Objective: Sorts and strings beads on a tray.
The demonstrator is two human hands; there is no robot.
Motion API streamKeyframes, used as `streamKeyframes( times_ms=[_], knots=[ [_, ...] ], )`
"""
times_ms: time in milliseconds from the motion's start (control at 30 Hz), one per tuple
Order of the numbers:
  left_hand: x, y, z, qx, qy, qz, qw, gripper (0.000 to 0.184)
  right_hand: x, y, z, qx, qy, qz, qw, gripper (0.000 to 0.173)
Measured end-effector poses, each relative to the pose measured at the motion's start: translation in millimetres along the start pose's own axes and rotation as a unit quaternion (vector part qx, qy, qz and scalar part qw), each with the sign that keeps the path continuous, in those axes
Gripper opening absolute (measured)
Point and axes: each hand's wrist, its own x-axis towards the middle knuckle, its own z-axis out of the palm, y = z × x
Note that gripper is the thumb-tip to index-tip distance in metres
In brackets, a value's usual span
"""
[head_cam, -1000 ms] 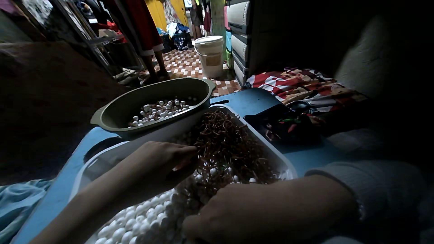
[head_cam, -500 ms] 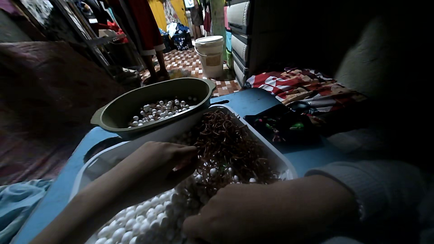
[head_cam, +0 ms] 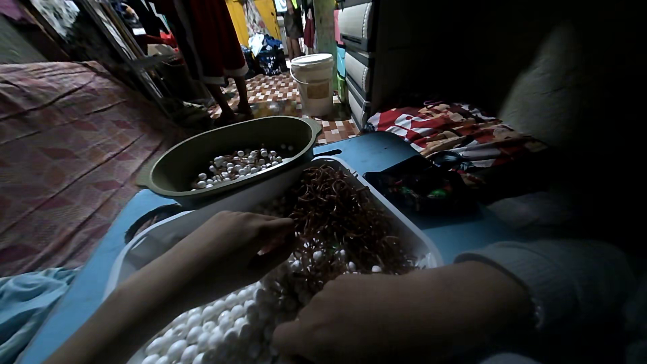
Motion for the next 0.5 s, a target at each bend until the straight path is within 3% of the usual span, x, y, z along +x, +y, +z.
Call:
streamKeyframes(
  times_ms=[500],
  knots=[
    [-0.8, 1.2, -1.4, -0.006, -0.003, -0.01, 1.0, 0.023, -0.1, -0.9, -0.8, 0.003, -0.003, 0.0, 1.0, 0.033]
  ],
)
